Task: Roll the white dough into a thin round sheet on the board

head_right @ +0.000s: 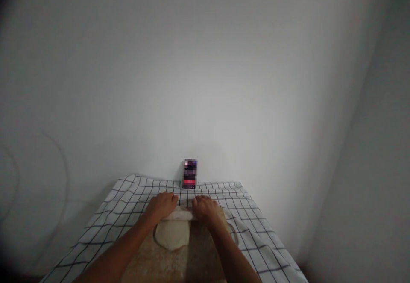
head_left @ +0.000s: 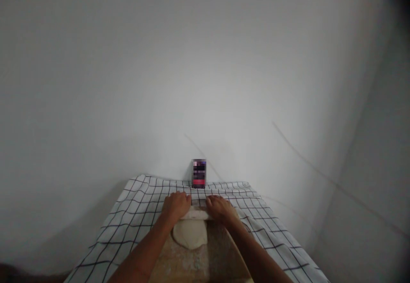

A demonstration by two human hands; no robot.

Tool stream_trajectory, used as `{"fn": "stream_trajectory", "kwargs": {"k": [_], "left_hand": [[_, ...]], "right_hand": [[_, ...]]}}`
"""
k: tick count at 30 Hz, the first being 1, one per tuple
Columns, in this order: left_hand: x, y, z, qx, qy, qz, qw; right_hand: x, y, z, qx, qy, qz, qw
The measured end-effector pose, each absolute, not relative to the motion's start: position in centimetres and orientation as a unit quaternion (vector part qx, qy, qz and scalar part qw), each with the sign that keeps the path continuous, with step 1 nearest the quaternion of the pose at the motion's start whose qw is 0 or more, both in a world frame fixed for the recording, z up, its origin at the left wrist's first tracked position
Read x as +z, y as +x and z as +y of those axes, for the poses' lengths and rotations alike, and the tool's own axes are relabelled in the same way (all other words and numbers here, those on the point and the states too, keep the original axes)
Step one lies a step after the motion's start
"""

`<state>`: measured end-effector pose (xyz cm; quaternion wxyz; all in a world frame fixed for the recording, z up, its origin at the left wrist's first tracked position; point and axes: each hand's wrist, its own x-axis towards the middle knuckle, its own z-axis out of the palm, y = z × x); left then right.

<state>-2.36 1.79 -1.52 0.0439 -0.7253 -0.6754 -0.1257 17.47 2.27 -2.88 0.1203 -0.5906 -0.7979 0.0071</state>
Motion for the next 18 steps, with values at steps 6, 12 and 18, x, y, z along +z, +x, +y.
{"fn": "stream_trajectory", "kwargs": {"k": [6,12,18], "left_hand": [[-1.3,-2.1,-1.8,-0.138,-0.734,-0.661,0.070],[-2.9,-2.0,-4.8,-0.176,-0.751,-0.631,0.089],[-4.3,-2.2,-7.0,-0.199,-0.763,-0.610,0.081]], "right_hand": [[-2.9,17.9,-1.0,-0.032,-0.570,-0.812,0.121],[-3.3,18.1,-4.6,-0.031,-0.570,-0.810,0.135],[-5.0,18.8,-6.7,0.014,-0.583,-0.797,0.157]]}}
